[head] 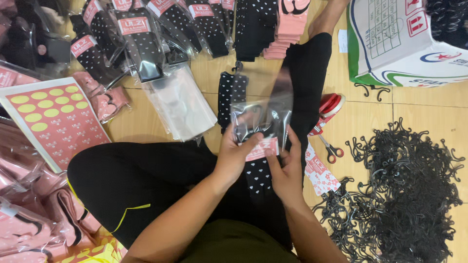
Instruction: The person packages socks by attaching labels to each pair and placing them into individual plastic sleeves by hand.
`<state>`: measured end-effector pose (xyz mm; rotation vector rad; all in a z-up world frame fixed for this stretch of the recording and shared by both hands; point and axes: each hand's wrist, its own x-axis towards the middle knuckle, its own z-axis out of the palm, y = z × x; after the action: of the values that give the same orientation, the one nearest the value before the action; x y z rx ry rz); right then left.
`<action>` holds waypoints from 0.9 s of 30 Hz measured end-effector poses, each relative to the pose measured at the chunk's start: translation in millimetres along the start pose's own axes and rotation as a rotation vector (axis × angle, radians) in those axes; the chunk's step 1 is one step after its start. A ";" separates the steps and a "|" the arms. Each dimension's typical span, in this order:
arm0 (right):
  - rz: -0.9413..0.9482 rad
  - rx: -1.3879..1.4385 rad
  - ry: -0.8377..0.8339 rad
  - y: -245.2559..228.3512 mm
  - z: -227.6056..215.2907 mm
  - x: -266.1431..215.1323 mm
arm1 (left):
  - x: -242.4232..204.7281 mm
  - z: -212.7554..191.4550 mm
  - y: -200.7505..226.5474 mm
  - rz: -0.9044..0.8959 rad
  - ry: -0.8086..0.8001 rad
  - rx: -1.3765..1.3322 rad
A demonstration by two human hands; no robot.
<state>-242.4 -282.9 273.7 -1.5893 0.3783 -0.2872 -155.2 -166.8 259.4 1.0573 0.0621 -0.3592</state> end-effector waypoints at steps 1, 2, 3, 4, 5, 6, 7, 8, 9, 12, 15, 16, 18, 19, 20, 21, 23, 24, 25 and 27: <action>0.000 -0.001 0.002 14.7 -2.7 -6.0 | -0.1 1.5 4.6 -0.001 -0.002 -0.001; -0.002 -0.032 -0.043 29.2 -5.4 -12.0 | -0.1 3.1 9.3 -0.032 0.030 -0.012; -0.005 -0.061 -0.088 43.8 -7.4 -17.2 | 0.5 4.4 14.7 -0.062 0.060 -0.021; -0.006 -0.061 -0.085 46.2 -9.9 -20.9 | 6.1 -4.0 15.2 -0.061 0.057 -0.020; -0.001 -0.102 -0.148 48.7 -12.4 -25.7 | 10.8 -12.6 15.5 0.009 0.098 0.002; 0.004 -0.144 -0.211 51.5 -14.8 -30.7 | 15.5 -21.3 15.6 0.080 0.138 0.024; 0.008 -0.145 -0.209 50.6 -18.4 -24.2 | 10.0 -23.0 -8.9 0.076 0.138 0.024; -0.031 -0.148 -0.167 49.6 -22.0 -18.0 | 4.1 -24.8 -33.4 -0.006 0.088 0.018; -0.072 -0.151 -0.124 48.6 -25.7 -10.5 | -0.9 -26.0 -57.6 -0.086 0.038 0.012; 0.105 0.402 -0.137 57.4 -31.8 -5.1 | -5.6 -20.7 -51.7 -0.193 0.073 -0.303; 0.096 0.327 0.012 104.3 -35.6 -0.8 | -2.8 -16.7 -39.7 -0.239 0.105 -0.421; 0.094 0.326 0.012 67.0 -26.9 1.5 | -6.5 -18.1 -44.9 -0.238 0.104 -0.423; -0.029 -0.044 -0.117 -6.7 -7.8 8.0 | -12.1 -21.9 -54.5 -0.454 0.056 -0.625; -0.025 -0.043 -0.117 -3.5 -12.8 7.7 | -10.5 -18.9 -44.4 -0.457 0.059 -0.623; -0.113 -0.097 -0.149 -0.3 -17.9 7.3 | -8.9 -15.8 -34.4 -0.546 0.128 -0.692; -0.204 -0.152 -0.179 2.7 -23.4 7.4 | -6.4 -12.2 -24.5 -0.633 0.194 -0.761; -0.204 -0.092 -0.223 6.1 -13.7 14.3 | 0.0 -10.7 -1.9 -0.612 0.169 -0.741; -0.205 -0.033 -0.269 7.3 -8.8 18.9 | 4.1 -9.7 9.8 -0.587 0.144 -0.722; -0.209 -0.032 -0.272 -20.6 -10.6 14.4 | 11.4 -20.9 4.7 -0.582 0.143 -0.723; -0.309 -0.233 -0.658 -76.1 -13.6 4.6 | 26.0 -44.3 -4.8 -0.532 0.157 -0.614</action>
<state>-238.8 -294.8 350.1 -1.8669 -0.3571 0.0599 -126.9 -137.5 227.7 0.4411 0.5675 -0.6839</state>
